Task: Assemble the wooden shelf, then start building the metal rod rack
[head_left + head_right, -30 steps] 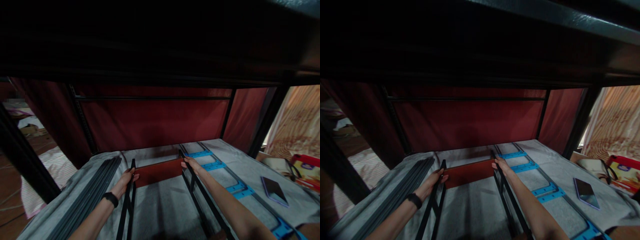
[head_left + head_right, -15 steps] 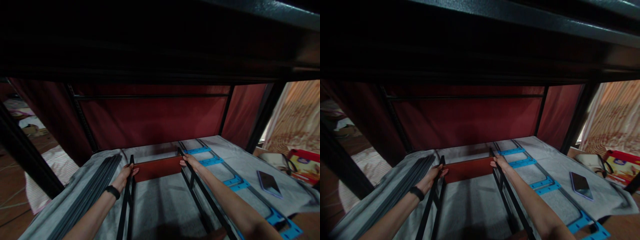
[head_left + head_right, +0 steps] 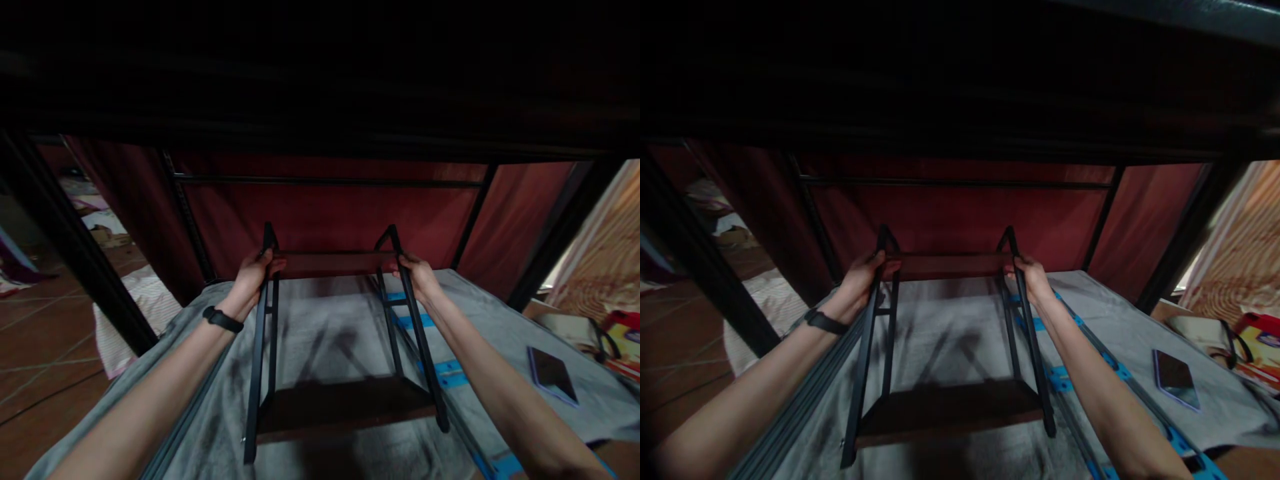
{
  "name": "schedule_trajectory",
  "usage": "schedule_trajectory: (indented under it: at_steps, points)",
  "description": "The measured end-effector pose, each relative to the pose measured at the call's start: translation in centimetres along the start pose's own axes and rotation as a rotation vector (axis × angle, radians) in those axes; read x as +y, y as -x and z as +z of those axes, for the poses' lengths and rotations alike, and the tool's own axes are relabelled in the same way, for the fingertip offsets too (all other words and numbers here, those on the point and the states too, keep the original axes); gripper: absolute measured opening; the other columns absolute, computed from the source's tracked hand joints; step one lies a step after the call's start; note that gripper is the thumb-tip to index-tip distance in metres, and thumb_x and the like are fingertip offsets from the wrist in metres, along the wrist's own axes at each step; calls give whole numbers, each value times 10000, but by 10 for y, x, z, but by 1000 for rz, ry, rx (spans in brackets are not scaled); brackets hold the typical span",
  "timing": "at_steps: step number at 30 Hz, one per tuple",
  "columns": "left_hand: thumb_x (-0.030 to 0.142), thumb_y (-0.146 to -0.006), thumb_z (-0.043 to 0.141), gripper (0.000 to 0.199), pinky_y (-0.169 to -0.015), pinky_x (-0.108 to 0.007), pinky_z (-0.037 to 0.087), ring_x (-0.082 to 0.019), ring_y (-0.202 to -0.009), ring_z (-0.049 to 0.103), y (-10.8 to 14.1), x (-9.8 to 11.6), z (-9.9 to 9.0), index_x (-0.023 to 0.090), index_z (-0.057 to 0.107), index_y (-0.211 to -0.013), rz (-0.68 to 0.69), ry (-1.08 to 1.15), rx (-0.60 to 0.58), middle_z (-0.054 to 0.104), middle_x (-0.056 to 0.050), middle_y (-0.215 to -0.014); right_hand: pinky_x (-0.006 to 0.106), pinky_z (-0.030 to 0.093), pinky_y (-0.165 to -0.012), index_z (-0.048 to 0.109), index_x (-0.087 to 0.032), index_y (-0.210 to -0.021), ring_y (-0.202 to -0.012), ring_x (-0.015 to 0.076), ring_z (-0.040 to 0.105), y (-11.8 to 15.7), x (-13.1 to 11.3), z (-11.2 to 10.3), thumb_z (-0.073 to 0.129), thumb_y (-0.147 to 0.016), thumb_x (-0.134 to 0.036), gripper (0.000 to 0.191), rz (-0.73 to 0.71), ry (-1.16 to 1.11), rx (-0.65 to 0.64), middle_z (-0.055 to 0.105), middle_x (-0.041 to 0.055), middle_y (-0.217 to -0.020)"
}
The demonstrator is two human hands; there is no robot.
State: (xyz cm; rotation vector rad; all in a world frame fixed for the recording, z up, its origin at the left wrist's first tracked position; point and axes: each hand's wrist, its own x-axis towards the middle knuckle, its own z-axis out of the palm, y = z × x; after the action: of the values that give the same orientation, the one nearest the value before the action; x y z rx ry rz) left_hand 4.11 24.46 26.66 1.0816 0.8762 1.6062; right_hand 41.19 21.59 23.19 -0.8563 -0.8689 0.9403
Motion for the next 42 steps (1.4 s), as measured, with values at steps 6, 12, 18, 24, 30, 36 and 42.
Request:
schedule_trajectory:
  at_steps: [6, 12, 18, 24, 30, 36, 42]
  points:
    - [371, -863, 670, 206, -697, -247, 573, -130, -684, 686, 12, 17, 12, 187, 643, -951, 379, -77, -57, 715, -18, -832, 176, 454, -428, 640, -177, -907, -502, 95, 591, 14, -14, 10, 691, -769, -487, 343, -292, 80, 141, 655, -23, -667]
    - [448, -870, 658, 338, -760, -239, 538, -146, -810, 688, 47, -3, -4, 180, 669, -1076, 549, -212, 40, 732, -53, -998, 181, 403, -436, 629, -158, -855, -439, 80, 536, 43, 10, 3, 716, -726, -587, 456, -397, 29, 299, 640, -27, -582]
    - [453, -910, 609, 367, -869, -299, 532, -191, -990, 669, 90, -19, -20, 190, 661, -1161, 599, -282, 96, 730, -81, -1116, 213, 390, -412, 657, -130, -896, -461, 77, 536, 79, 17, 0, 675, -788, -490, 375, -464, 34, 353, 751, 92, -895]
    - [417, -938, 575, 342, -949, -333, 503, -206, -1065, 655, 113, -23, -28, 192, 642, -1187, 599, -295, 94, 720, -90, -1165, 217, 385, -387, 681, -121, -921, -446, 89, 549, 98, 12, 2, 646, -804, -390, 295, -513, 25, 341, 760, 124, -937]
    - [409, -949, 549, 346, -1077, -406, 419, -240, -1160, 620, 138, -24, -42, 179, 634, -1193, 606, -339, 127, 713, -106, -1183, 228, 412, -377, 699, -127, -839, -507, 124, 593, 122, 16, 3, 682, -763, -382, 268, -541, -2, 382, 737, 96, -839]
    - [404, -963, 512, 365, -1101, -436, 399, -261, -1196, 602, 172, -27, -49, 198, 619, -1245, 629, -356, 101, 684, -111, -1234, 268, 411, -365, 725, -175, -766, -681, 201, 664, 148, 16, -6, 676, -759, -343, 175, -614, -16, 401, 708, 80, -833]
    - [435, -982, 455, 432, -1125, -423, 378, -265, -1269, 537, 188, -30, -50, 211, 577, -1331, 634, -522, 148, 615, -116, -1315, 319, 470, -495, 741, -193, -952, -855, 246, 670, 162, 17, -12, 633, -784, -415, 299, -573, 83, 425, 722, 87, -964]
